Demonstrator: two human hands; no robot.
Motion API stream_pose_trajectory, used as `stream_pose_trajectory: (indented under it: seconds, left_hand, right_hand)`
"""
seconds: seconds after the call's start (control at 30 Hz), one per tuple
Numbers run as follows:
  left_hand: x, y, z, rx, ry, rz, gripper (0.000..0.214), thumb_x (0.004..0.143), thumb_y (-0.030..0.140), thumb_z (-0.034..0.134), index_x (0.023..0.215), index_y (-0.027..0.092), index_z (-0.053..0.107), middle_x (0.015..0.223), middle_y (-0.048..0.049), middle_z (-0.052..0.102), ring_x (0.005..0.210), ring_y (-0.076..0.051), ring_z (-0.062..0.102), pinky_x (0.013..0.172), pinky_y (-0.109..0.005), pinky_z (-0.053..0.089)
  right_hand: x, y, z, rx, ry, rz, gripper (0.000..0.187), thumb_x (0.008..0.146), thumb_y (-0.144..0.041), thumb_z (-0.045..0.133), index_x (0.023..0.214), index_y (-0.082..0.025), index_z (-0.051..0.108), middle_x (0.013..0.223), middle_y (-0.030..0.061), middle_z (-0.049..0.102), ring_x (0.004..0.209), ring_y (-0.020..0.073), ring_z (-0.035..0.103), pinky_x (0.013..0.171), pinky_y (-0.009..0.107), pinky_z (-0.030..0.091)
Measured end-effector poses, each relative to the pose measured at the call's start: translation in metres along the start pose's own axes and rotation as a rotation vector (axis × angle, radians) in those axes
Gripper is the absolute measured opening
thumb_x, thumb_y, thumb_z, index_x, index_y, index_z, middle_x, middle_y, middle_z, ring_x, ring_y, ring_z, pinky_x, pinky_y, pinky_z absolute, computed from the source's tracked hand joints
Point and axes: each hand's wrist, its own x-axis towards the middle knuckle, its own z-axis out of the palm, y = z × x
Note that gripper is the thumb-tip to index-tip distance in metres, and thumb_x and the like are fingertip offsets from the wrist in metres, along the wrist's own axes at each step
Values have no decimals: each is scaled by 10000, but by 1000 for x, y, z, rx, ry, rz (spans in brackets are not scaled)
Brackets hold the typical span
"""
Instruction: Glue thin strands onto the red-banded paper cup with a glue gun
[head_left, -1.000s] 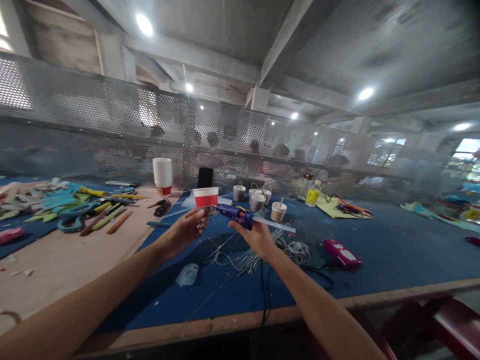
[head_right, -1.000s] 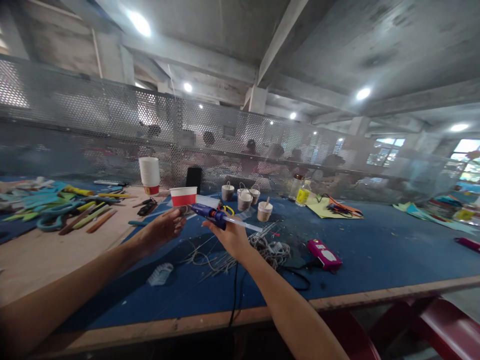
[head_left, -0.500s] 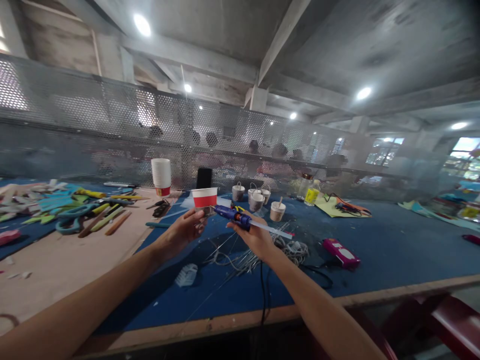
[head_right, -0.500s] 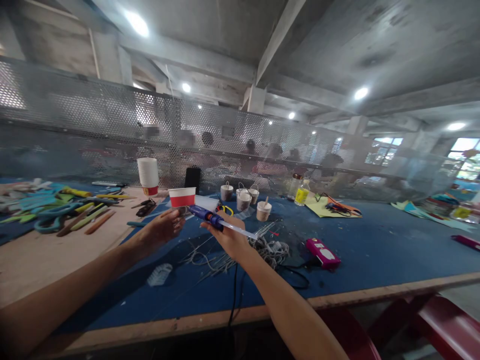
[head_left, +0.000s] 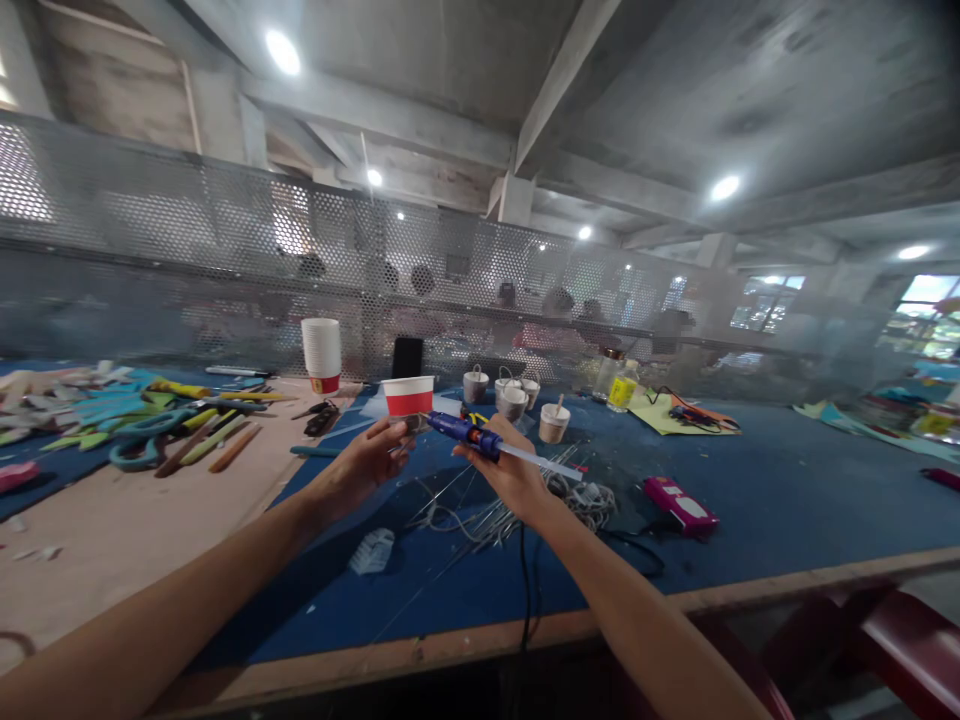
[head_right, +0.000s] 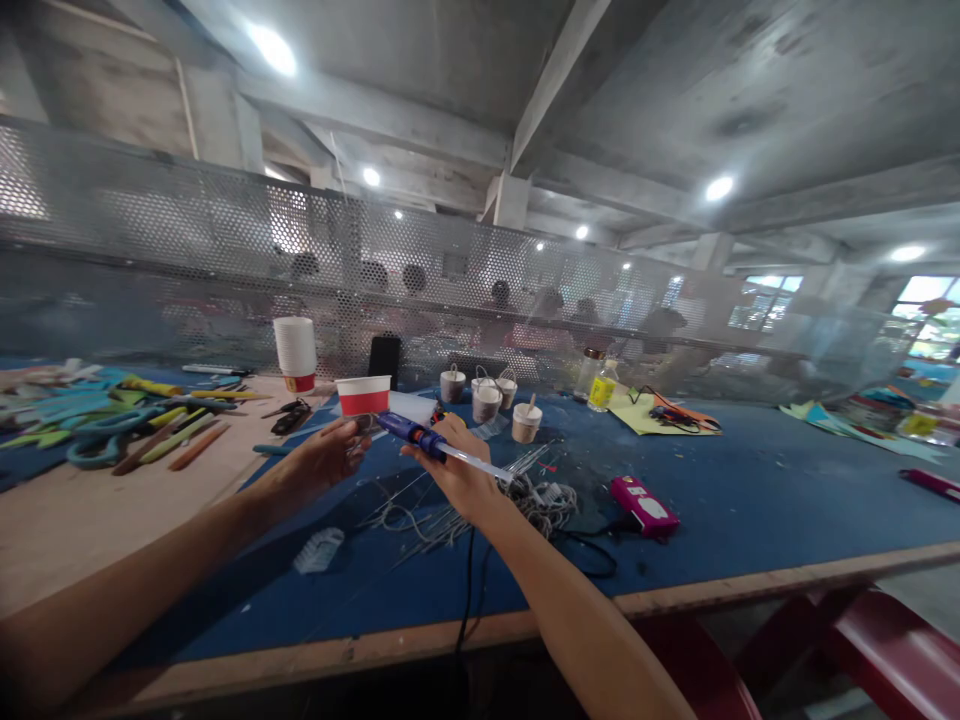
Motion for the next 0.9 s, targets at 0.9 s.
stream_pose_trajectory:
  seconds: [0.9]
  left_hand:
    - [-3, 3, 2, -5, -40, -9, 269, 822, 208, 851, 1065, 159, 746, 857, -42, 727, 681, -110, 678, 594, -172, 558]
  right_hand:
    - [-1, 6, 2, -24, 24, -23, 344, 1029, -512, 560, 858, -214, 574, 922, 38, 599, 695, 152, 532, 641, 266, 413]
